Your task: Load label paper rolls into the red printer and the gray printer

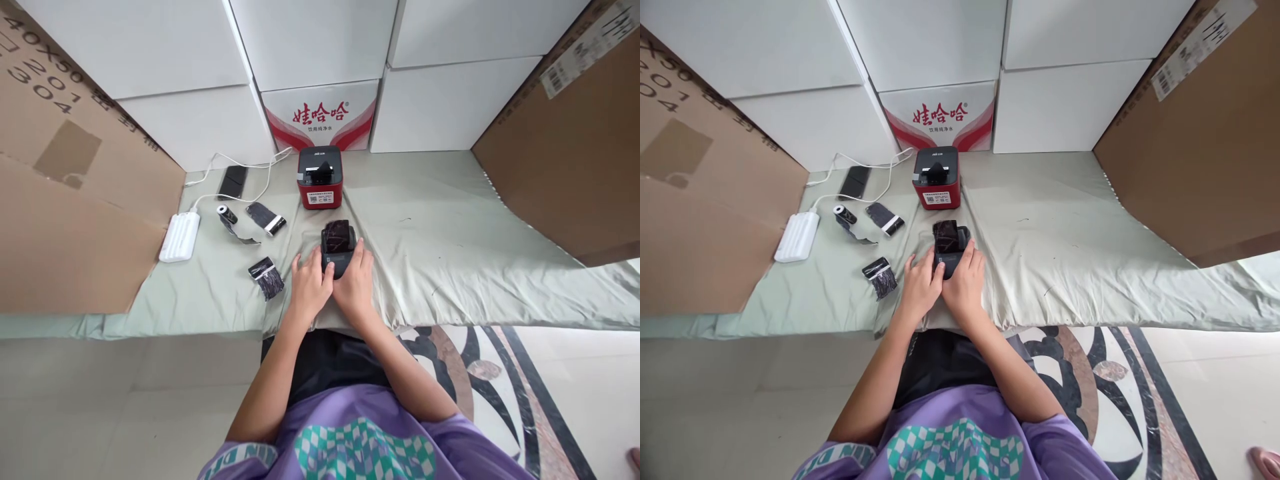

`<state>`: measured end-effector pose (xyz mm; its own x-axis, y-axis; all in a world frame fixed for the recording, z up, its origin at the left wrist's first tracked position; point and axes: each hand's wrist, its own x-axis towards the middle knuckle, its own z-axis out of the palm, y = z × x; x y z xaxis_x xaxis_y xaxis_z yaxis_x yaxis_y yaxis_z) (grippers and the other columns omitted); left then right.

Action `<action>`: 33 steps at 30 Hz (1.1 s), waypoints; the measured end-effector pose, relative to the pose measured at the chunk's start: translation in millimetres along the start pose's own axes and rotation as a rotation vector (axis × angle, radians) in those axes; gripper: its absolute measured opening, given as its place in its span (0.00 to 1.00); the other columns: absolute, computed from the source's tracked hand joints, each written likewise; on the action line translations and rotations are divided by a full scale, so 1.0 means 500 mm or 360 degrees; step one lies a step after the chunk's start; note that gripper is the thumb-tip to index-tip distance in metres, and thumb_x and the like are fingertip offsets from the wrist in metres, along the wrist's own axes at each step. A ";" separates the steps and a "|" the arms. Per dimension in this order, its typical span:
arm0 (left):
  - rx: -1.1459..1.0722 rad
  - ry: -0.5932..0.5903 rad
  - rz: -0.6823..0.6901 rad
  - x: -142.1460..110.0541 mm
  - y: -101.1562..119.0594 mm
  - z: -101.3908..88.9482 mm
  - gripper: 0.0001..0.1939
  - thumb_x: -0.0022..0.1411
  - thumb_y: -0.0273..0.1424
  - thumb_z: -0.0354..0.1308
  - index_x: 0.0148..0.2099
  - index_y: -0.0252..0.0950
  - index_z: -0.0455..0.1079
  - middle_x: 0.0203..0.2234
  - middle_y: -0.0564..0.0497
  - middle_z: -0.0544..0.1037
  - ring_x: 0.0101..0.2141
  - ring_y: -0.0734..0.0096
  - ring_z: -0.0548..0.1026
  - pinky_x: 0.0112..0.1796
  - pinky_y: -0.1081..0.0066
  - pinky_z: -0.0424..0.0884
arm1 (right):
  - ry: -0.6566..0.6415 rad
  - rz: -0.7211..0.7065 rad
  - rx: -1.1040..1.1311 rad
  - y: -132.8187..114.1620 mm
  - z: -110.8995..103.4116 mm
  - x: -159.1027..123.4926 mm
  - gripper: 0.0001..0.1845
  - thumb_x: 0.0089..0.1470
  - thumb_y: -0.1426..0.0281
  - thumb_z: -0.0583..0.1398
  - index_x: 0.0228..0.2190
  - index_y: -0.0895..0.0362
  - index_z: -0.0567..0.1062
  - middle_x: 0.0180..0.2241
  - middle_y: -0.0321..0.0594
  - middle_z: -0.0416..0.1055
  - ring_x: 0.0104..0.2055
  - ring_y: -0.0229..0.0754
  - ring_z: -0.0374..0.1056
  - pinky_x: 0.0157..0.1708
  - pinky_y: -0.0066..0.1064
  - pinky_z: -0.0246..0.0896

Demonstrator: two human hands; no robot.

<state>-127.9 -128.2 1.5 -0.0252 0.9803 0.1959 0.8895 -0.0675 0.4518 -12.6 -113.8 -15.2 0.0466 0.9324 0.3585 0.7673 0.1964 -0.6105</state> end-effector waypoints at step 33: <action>0.0312 -0.0356 0.0351 0.195 -0.007 -0.096 0.13 0.61 0.33 0.66 0.47 0.45 0.84 0.51 0.43 0.78 0.57 0.44 0.70 0.57 0.47 0.65 | -0.0125 0.0125 0.0255 0.014 0.002 -0.007 0.63 0.48 0.56 0.71 0.72 0.65 0.45 0.59 0.63 0.61 0.65 0.66 0.59 0.64 0.59 0.59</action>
<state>-155.2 -41.2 61.0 0.2580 0.9640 0.0648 0.9335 -0.2661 0.2403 -7.8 -115.2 -21.4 0.0476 0.9663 0.2529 0.6511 0.1620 -0.7415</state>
